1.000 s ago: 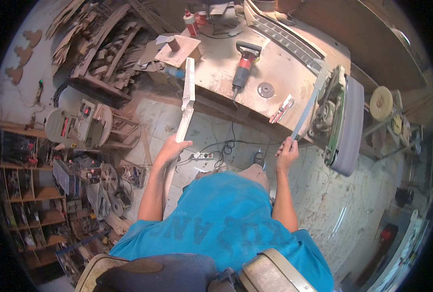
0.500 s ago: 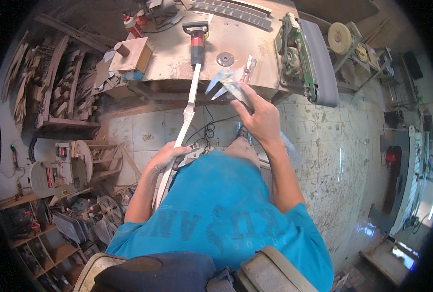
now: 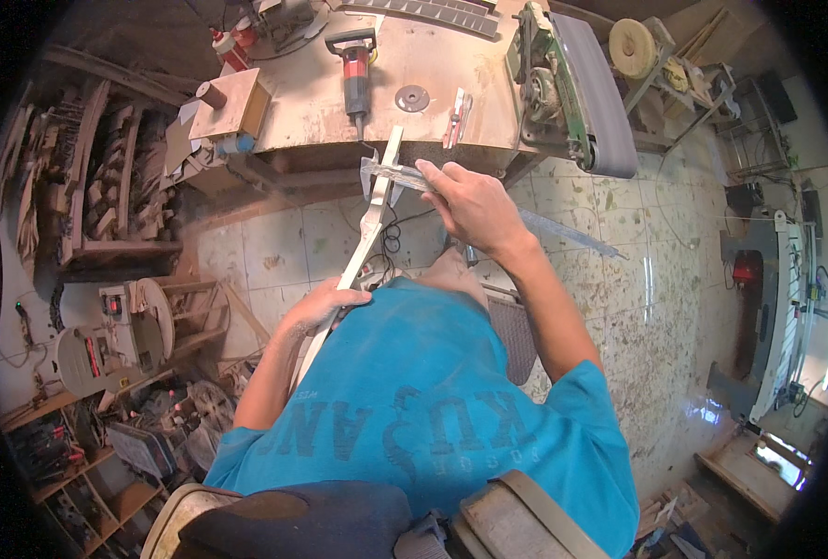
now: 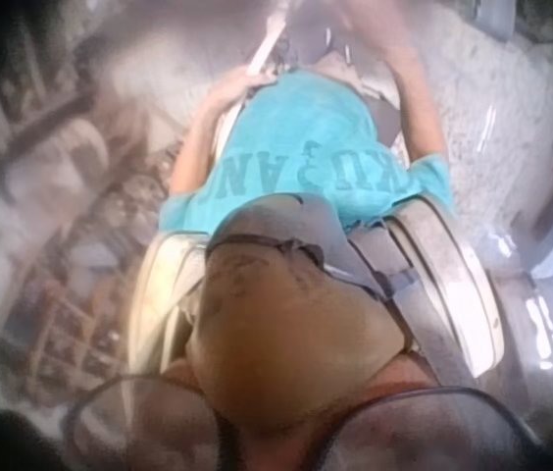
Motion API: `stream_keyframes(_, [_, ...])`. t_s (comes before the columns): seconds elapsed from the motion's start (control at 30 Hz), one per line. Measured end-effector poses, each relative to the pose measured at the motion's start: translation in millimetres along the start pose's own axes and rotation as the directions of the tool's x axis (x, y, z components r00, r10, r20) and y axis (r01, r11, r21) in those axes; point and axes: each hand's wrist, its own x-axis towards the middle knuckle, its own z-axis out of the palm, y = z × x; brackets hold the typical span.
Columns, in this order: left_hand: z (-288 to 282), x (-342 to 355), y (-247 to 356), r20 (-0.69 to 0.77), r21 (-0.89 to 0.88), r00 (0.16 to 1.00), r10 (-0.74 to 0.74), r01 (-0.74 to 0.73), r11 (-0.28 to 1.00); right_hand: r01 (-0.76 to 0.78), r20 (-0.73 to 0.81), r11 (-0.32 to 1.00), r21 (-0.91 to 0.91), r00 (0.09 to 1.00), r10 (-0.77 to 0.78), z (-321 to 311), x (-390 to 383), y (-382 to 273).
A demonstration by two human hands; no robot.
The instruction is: The person shapes a wooden guitar neck by using a belt sander and checks the thickness with a caliper.
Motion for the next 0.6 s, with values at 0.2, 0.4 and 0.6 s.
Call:
stream_keyframes(0.2, [0,-1,1,0.010,0.048,1.000,-0.004,0.003,0.999,-0.078,0.112,0.997,0.017,0.991,0.075,-1,1,-1])
stream_keyframes(0.4, [2,2,4,0.001,0.042,1.000,-0.003,0.003,0.999,-0.091,0.083,0.995,0.035,0.993,0.088,-1,1,6])
stream_keyframes(0.6, [5,5,9,0.002,0.019,1.000,0.009,-0.009,1.000,-0.089,0.038,0.994,0.059,0.996,0.087,-1,0,14])
